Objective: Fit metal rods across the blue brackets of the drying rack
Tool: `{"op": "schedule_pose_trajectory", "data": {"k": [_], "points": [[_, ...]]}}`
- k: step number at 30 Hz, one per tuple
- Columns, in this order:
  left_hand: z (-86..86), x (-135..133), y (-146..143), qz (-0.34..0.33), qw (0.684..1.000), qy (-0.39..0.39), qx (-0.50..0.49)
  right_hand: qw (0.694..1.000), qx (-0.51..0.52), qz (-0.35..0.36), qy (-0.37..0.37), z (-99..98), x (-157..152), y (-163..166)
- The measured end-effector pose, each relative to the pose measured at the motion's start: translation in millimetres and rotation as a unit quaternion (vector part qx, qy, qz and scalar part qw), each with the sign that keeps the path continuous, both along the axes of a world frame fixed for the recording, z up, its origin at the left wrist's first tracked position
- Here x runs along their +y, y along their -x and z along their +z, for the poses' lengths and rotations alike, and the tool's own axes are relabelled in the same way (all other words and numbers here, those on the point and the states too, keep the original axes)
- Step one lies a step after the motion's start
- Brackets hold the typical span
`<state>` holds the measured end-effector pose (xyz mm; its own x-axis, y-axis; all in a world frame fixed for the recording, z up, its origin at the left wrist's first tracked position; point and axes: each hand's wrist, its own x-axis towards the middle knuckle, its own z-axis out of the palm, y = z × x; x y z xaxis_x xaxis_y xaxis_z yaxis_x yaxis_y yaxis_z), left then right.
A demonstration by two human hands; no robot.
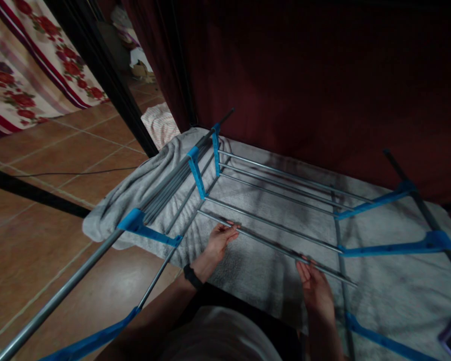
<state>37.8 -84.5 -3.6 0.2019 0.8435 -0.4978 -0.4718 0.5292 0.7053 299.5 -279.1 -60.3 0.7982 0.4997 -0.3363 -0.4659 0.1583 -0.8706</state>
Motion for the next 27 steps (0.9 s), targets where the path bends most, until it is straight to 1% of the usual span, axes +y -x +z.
{"op": "schedule_pose_trajectory", "data": {"k": [3,7,14,17,22,27], "points": [[-2.0,0.3,-1.5,-0.001,1.0,-0.003,0.013,0.999,0.033,-0.017,0.02,3.7,5.8,6.9],[-3.9,1.5,-3.1,-0.009,1.0,0.002,0.029,0.999,0.05,0.0,0.009,9.1,12.4,16.3],[-2.6,2.9,-5.3,-0.008,0.999,0.016,0.05,0.998,0.057,-0.014,-0.002,14.2,23.0,29.5],[-2.9,2.7,-6.4,-0.01,0.998,0.01,0.06,0.997,0.078,-0.001,-0.012,19.7,27.7,37.9],[-5.1,1.1,-8.5,-0.028,0.996,0.005,0.079,0.99,0.125,0.04,-0.041,29.4,39.6,61.3],[-5.0,0.4,-9.1,-0.041,0.995,0.004,0.086,0.986,0.134,0.077,-0.057,36.1,50.3,79.6]]}}
